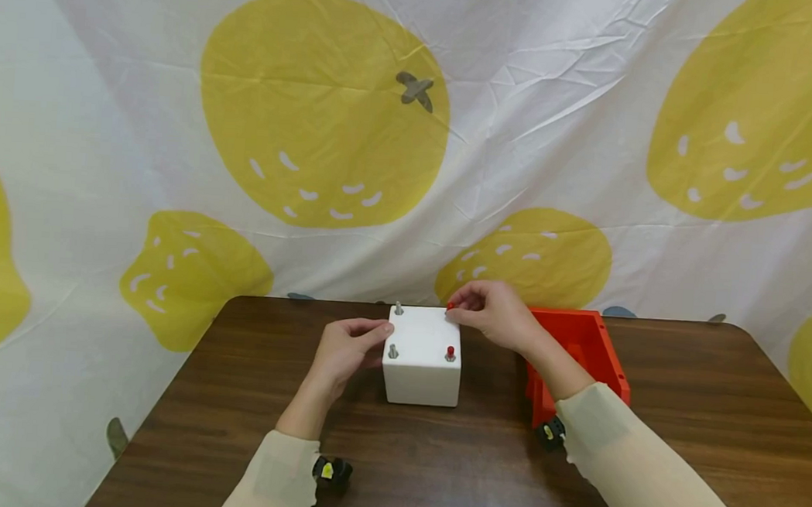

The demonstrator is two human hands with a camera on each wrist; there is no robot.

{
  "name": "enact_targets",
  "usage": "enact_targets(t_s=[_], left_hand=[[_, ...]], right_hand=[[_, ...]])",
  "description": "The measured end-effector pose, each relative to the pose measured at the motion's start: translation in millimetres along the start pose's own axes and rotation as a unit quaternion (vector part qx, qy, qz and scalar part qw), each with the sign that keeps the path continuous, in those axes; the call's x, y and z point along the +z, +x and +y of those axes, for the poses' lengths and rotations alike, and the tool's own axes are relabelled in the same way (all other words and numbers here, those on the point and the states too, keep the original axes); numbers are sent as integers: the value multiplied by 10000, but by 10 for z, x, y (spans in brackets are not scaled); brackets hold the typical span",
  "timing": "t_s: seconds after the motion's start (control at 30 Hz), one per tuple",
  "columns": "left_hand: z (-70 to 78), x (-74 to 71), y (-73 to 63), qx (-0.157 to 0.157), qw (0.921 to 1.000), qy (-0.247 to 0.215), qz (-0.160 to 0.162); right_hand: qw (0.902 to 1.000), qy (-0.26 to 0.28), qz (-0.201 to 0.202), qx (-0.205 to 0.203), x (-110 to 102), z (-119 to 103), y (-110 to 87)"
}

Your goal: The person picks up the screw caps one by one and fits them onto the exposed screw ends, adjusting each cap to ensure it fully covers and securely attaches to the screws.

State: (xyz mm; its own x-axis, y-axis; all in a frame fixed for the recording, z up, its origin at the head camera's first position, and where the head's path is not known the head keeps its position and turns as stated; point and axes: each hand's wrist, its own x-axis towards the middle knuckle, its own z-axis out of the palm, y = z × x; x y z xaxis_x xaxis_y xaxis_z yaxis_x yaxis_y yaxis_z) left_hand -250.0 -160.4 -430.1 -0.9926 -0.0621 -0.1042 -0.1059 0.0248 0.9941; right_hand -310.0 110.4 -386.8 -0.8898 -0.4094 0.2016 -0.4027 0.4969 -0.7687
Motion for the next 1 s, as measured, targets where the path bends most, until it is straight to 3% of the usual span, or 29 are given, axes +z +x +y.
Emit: enact_targets(t_s=[1.0], left_hand=[[1,10,3,-16,10000,-38,48]], right_hand=[[9996,-194,224,-22,56,21,-8]])
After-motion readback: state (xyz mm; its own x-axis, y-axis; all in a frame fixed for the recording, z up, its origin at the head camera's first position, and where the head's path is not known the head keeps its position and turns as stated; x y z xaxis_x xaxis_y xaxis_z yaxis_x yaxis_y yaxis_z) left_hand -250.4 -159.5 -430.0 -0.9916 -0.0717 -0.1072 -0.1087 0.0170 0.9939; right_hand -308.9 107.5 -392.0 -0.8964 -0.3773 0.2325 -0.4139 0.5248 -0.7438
